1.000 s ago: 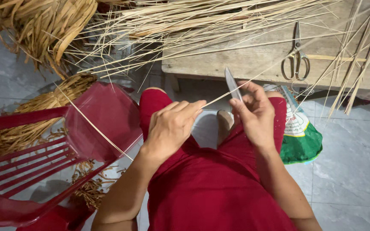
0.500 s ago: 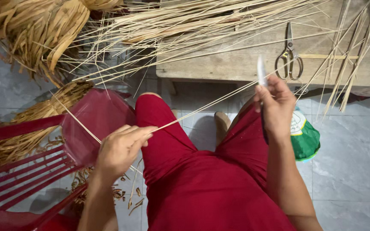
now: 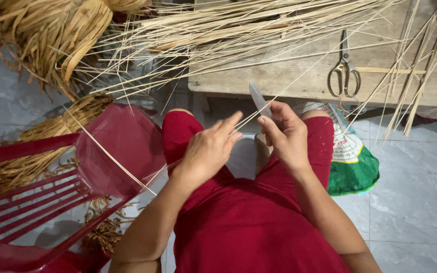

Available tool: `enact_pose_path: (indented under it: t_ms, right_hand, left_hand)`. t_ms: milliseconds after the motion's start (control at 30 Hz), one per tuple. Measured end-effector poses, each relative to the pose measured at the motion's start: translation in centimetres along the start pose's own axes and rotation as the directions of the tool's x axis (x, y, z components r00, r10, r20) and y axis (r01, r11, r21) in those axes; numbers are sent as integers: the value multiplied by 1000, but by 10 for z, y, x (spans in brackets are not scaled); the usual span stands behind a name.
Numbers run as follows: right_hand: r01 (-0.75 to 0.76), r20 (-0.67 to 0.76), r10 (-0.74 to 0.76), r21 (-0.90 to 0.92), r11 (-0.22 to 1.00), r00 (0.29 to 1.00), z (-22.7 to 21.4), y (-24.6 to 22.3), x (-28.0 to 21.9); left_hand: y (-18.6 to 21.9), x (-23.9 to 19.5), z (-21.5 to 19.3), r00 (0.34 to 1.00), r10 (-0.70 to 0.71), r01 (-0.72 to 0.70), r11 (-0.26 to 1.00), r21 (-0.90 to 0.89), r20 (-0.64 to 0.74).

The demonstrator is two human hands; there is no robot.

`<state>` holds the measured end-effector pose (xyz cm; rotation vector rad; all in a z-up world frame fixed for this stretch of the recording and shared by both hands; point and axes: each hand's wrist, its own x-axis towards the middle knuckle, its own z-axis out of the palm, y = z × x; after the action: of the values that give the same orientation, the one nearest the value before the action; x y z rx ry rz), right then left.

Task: The person sits on the floor and uses a knife to shave thin bamboo strips, holding them against their leg for support. They repeatedly peel the strips to create fine strands, discarding the waste onto a nearby red chair.

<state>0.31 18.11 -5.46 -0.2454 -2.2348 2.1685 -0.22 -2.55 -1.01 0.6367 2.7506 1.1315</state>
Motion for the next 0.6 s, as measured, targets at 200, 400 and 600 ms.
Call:
enact_pose_path:
  t_ms: [200,400,600]
  right_hand:
    - [61,-111,-62,-11,998,992,-30,4,15]
    - [127,-236,-124,-3,992,964,-79,5,34]
    - [133,-211,-114,78,988,971,-70,10,34]
  left_hand:
    - [-13,-8,19,996,32,-31,999,13,-89]
    - [-41,-45,-12,973,151,-155,988,-8,-176]
    - [-59,-61,-39,951,-270,275,961,-16,149]
